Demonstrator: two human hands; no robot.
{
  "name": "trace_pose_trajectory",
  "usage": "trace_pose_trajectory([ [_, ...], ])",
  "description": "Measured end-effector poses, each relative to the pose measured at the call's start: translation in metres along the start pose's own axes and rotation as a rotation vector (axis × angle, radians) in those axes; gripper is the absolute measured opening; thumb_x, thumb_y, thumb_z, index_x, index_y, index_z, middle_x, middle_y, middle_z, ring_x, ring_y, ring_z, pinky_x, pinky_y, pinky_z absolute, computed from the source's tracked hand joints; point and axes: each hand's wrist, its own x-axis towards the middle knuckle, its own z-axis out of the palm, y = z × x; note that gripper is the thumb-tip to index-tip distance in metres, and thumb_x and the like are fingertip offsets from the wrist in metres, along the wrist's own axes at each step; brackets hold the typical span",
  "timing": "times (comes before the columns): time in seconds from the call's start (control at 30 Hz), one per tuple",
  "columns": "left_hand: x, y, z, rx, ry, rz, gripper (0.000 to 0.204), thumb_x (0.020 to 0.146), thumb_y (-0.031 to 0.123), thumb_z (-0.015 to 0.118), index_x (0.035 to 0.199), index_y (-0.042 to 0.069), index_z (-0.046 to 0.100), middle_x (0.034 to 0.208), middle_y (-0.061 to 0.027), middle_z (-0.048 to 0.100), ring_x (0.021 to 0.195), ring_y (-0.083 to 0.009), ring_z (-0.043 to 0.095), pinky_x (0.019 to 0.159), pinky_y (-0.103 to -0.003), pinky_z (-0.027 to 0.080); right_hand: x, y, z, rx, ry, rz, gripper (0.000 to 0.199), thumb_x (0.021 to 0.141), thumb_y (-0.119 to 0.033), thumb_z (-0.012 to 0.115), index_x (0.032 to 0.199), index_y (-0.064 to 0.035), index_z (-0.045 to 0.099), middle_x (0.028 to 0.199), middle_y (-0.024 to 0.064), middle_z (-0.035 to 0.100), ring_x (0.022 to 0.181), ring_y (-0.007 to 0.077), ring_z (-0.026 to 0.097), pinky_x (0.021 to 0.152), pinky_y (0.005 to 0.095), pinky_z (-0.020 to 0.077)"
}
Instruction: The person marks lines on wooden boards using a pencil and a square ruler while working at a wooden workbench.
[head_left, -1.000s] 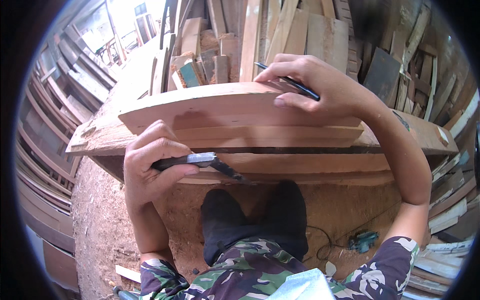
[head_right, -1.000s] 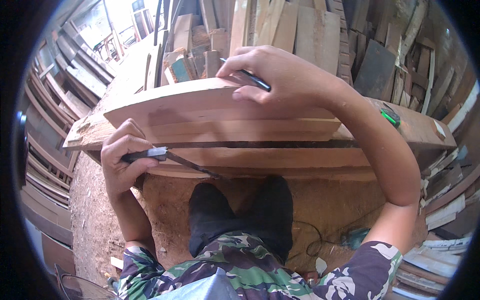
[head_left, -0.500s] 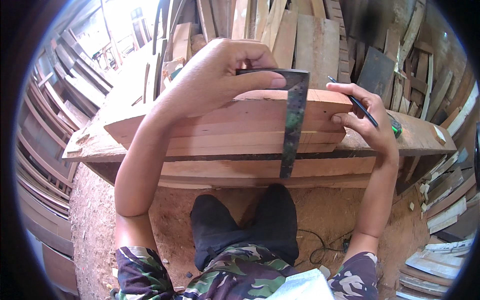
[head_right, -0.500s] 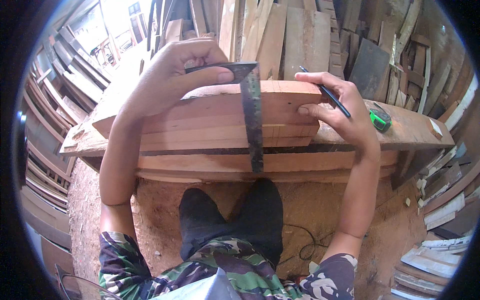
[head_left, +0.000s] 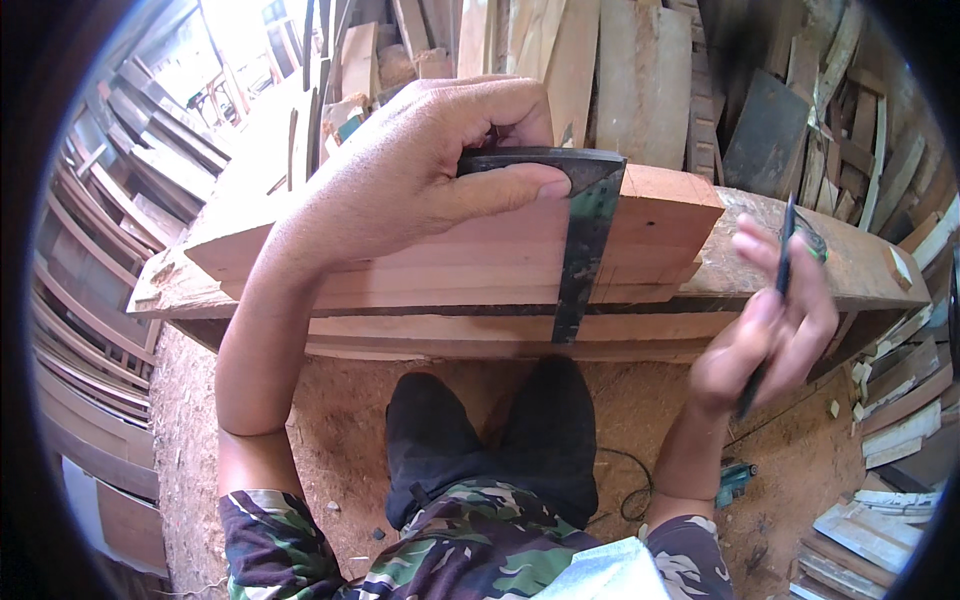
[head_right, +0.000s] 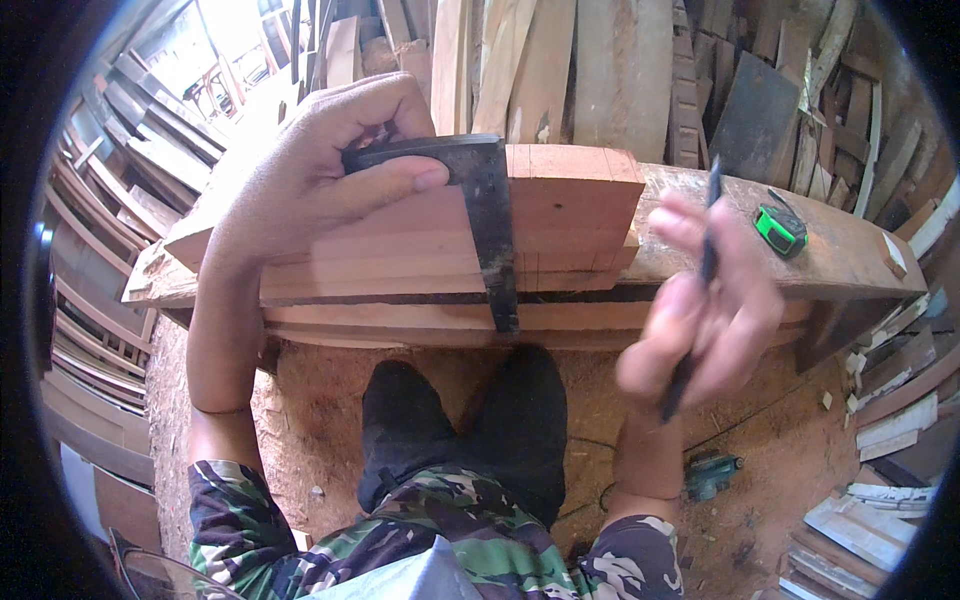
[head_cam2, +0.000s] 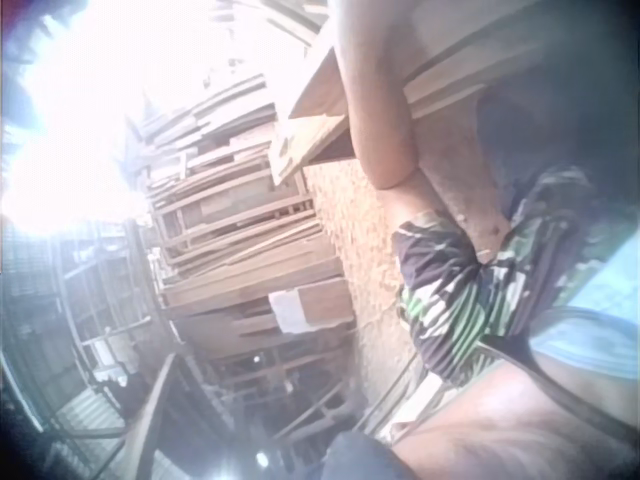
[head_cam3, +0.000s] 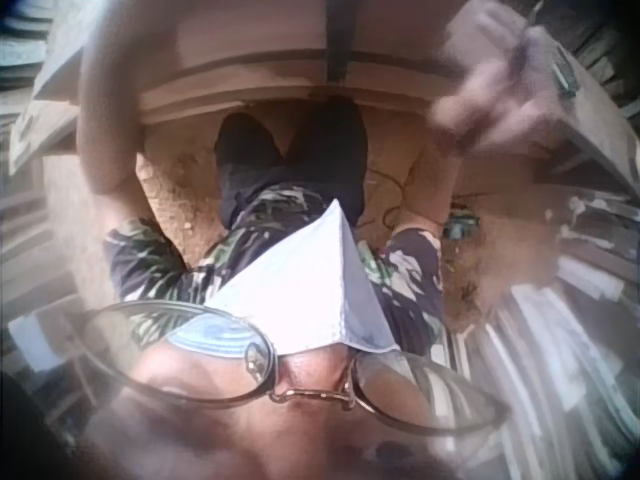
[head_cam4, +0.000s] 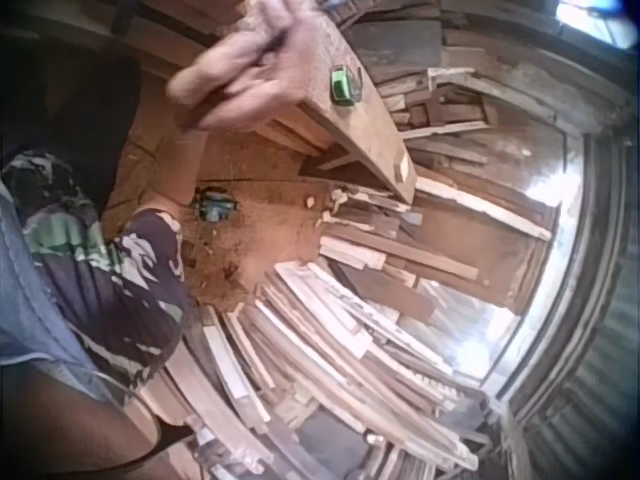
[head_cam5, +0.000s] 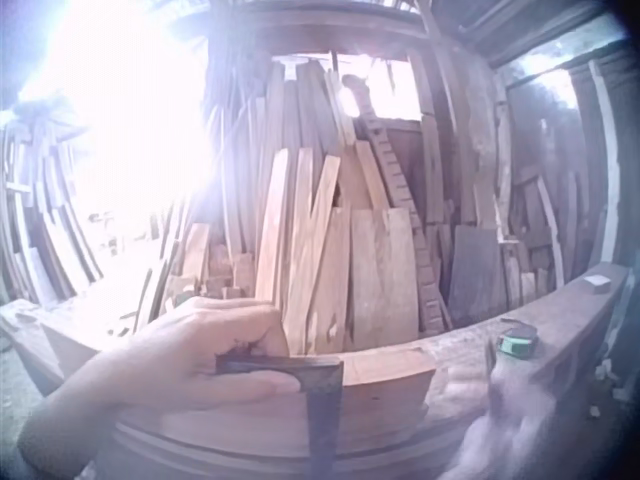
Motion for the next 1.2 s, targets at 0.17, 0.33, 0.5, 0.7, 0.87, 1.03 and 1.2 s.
trace_pose_trajectory([
  [0.17,-0.004,-0.002,0.003,0.050,0.045,0.022,0.030,0.101,0.027,0.081,0.095,0.004,0.062,0.082,-0.0008,0.052,0.076,-0.0118,0.047,0.068,-0.030,0.039,-0.033,-0.018,0.028,0.005,-0.082,-0.133,0.029,0.102,-0.010,0.059,0.130,-0.0022,0.059,0.116,0.0173,0.077,0.115,0.0392,0.076,0.108,0.0542,0.0534],
  [0.33,-0.003,-0.003,0.002,0.111,0.025,0.049,0.027,0.101,0.025,0.080,0.096,0.005,0.062,0.086,0.0030,0.054,0.082,-0.0079,0.047,0.072,-0.026,0.040,-0.035,-0.020,0.048,-0.051,-0.044,-0.162,0.031,0.096,-0.004,0.067,0.125,-0.0048,0.057,0.114,0.0176,0.079,0.116,0.0423,0.078,0.109,0.0547,0.0522],
  [0.5,-0.003,-0.003,0.004,0.086,0.042,0.023,0.029,0.101,0.027,0.080,0.095,0.005,0.062,0.085,0.0028,0.053,0.080,-0.0083,0.047,0.070,-0.027,0.039,-0.031,-0.025,0.049,-0.143,-0.071,-0.182,0.037,0.092,0.002,0.072,0.125,-0.0071,0.059,0.111,0.0151,0.080,0.118,0.0378,0.078,0.113,0.0509,0.0495],
  [0.7,-0.003,-0.006,0.006,0.105,0.067,0.058,0.029,0.102,0.028,0.080,0.095,0.006,0.063,0.082,0.0045,0.051,0.077,-0.0070,0.045,0.067,-0.026,0.035,-0.030,-0.028,0.048,-0.194,-0.089,-0.159,0.036,0.093,0.001,0.075,0.125,-0.0102,0.063,0.112,0.0111,0.081,0.119,0.0314,0.079,0.119,0.0447,0.0430],
  [0.87,-0.002,-0.007,0.005,0.086,0.056,0.074,0.030,0.102,0.029,0.080,0.093,0.006,0.061,0.081,0.0052,0.049,0.075,-0.0070,0.043,0.065,-0.026,0.034,-0.029,-0.029,0.048,-0.212,-0.094,-0.152,0.034,0.094,0.000,0.076,0.125,-0.0117,0.066,0.114,0.0103,0.082,0.119,0.0290,0.079,0.121,0.0431,0.0400],
  [1.03,-0.003,-0.002,0.002,0.057,0.029,0.015,0.029,0.102,0.028,0.079,0.092,0.007,0.060,0.080,0.0056,0.048,0.073,-0.0069,0.042,0.064,-0.027,0.033,-0.029,-0.028,0.048,-0.222,-0.098,-0.169,0.034,0.095,-0.001,0.076,0.125,-0.0134,0.067,0.114,0.0089,0.083,0.118,0.0292,0.079,0.121,0.0425,0.0380],
  [1.2,-0.003,-0.002,0.003,0.035,0.027,0.010,0.029,0.102,0.027,0.079,0.092,0.007,0.060,0.079,0.0059,0.047,0.073,-0.0063,0.042,0.064,-0.026,0.032,-0.030,-0.034,0.041,-0.281,-0.172,-0.173,0.021,0.103,-0.001,0.068,0.122,-0.0088,0.064,0.116,0.0140,0.084,0.119,0.0357,0.079,0.117,0.0491,0.0416],
])
